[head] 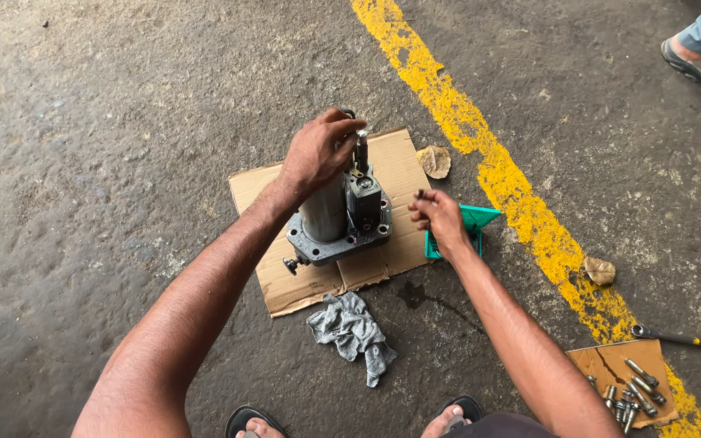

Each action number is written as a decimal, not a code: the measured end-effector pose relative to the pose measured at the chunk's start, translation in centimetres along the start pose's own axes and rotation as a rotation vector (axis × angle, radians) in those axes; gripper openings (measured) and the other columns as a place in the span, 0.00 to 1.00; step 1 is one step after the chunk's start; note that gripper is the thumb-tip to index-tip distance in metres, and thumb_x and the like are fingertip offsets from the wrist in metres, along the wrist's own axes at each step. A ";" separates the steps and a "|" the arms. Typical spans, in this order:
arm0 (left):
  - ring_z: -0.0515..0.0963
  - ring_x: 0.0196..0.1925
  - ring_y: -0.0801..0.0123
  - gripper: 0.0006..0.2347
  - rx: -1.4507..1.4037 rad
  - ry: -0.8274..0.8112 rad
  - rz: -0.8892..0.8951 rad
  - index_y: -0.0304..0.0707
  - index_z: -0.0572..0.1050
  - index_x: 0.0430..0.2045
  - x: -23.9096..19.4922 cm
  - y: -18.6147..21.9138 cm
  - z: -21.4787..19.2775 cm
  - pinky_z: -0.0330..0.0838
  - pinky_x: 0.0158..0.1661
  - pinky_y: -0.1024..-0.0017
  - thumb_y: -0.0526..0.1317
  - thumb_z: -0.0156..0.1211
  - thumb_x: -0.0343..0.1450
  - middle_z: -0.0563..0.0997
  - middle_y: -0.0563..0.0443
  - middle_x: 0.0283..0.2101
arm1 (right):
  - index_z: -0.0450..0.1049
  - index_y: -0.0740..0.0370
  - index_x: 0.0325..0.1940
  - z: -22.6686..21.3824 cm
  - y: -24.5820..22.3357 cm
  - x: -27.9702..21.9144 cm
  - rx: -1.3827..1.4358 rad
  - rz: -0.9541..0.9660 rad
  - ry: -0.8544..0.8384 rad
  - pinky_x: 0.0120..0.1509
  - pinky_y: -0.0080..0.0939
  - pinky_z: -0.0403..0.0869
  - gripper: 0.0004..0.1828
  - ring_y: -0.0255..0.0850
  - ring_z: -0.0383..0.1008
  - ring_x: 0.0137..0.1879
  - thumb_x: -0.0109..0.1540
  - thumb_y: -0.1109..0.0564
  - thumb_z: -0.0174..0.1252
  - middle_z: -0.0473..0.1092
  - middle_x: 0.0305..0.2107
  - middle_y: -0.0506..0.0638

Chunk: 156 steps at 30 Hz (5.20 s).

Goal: The person is working on a cylindrical engine part placed on a cardboard sheet. They use a small tool to adjust or tighten components inside the engine part, occasionally picking up and placing down small metal pieces.

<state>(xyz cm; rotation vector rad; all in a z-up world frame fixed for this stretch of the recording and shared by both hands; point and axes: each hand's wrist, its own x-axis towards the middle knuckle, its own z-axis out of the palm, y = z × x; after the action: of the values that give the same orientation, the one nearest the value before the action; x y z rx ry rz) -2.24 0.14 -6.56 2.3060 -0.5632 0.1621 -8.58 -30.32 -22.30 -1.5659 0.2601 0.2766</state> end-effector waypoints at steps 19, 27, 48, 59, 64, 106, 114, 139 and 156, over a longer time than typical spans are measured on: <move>0.83 0.51 0.55 0.12 0.021 0.069 0.009 0.40 0.81 0.48 -1.1 2.1 -0.2 0.76 0.53 0.59 0.40 0.53 0.75 0.80 0.44 0.51 | 0.78 0.64 0.47 2.8 2.6 1.8 -0.552 0.051 0.085 0.31 0.40 0.79 0.12 0.38 0.82 0.32 0.65 0.61 0.52 0.79 0.31 0.51; 0.82 0.51 0.56 0.13 0.041 0.135 -0.033 0.40 0.81 0.47 -0.8 1.4 -0.1 0.75 0.53 0.58 0.41 0.53 0.74 0.80 0.45 0.50 | 0.78 0.66 0.45 2.9 0.5 1.2 -0.944 -0.389 0.147 0.47 0.49 0.78 0.09 0.48 0.80 0.45 0.64 0.59 0.61 0.77 0.42 0.60; 0.78 0.36 0.66 0.06 0.125 0.399 0.137 0.38 0.73 0.45 -5.9 4.7 1.4 0.74 0.31 0.69 0.37 0.57 0.76 0.74 0.47 0.43 | 0.76 0.65 0.43 10.7 -16.0 3.1 -1.152 -0.706 -0.540 0.50 0.51 0.79 0.12 0.52 0.81 0.44 0.66 0.52 0.57 0.78 0.36 0.60; 0.77 0.44 0.58 0.10 0.169 0.248 0.277 0.43 0.71 0.48 -10.4 7.5 2.4 0.72 0.43 0.61 0.38 0.59 0.74 0.73 0.48 0.45 | 0.73 0.62 0.46 9.4 -15.6 -3.8 -1.009 -0.905 -0.459 0.48 0.51 0.79 0.11 0.51 0.80 0.42 0.63 0.54 0.60 0.77 0.36 0.56; 0.77 0.44 0.56 0.12 0.129 0.237 0.330 0.42 0.71 0.49 -11.3 8.0 2.9 0.72 0.45 0.59 0.37 0.59 0.72 0.74 0.46 0.47 | 0.74 0.62 0.50 8.7 -14.8 -6.7 -0.959 -0.910 -0.338 0.47 0.52 0.79 0.14 0.54 0.79 0.44 0.61 0.59 0.58 0.75 0.37 0.57; 0.84 0.33 0.69 0.19 -0.374 -0.390 -0.456 0.32 0.83 0.38 -4.0 0.5 2.3 0.78 0.34 0.68 0.52 0.62 0.70 0.85 0.44 0.31 | 0.74 0.60 0.58 8.9 -13.5 -6.5 -0.912 -0.497 -0.100 0.53 0.50 0.78 0.22 0.53 0.82 0.48 0.63 0.48 0.61 0.79 0.43 0.59; 0.84 0.40 0.68 0.19 -0.592 -0.370 -0.532 0.27 0.81 0.38 -4.7 0.3 2.9 0.78 0.41 0.70 0.51 0.64 0.70 0.85 0.45 0.35 | 0.65 0.58 0.69 9.6 -14.4 -7.8 -0.885 -0.304 -0.109 0.49 0.54 0.78 0.30 0.54 0.83 0.44 0.63 0.51 0.60 0.78 0.38 0.64; 0.83 0.38 0.71 0.16 -0.567 -0.280 -0.572 0.30 0.81 0.39 -5.0 0.2 3.1 0.77 0.39 0.72 0.47 0.55 0.72 0.84 0.46 0.35 | 0.80 0.57 0.49 9.0 -18.1 -6.0 -1.006 -0.248 -0.190 0.52 0.46 0.78 0.17 0.43 0.82 0.46 0.62 0.46 0.62 0.80 0.38 0.52; 0.85 0.44 0.62 0.25 -0.240 -0.600 -0.364 0.35 0.82 0.42 -4.7 0.1 -0.1 0.78 0.44 0.62 0.61 0.61 0.68 0.86 0.44 0.40 | 0.78 0.61 0.47 9.5 -17.7 -3.7 -0.877 -0.362 -0.328 0.49 0.43 0.79 0.13 0.40 0.82 0.43 0.62 0.52 0.61 0.80 0.35 0.52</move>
<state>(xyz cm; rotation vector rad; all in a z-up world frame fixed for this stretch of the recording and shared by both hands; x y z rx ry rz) -6.45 1.79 -7.73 2.1573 -0.4087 -0.7511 -6.23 -20.60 -4.45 -2.3448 -0.4667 0.3815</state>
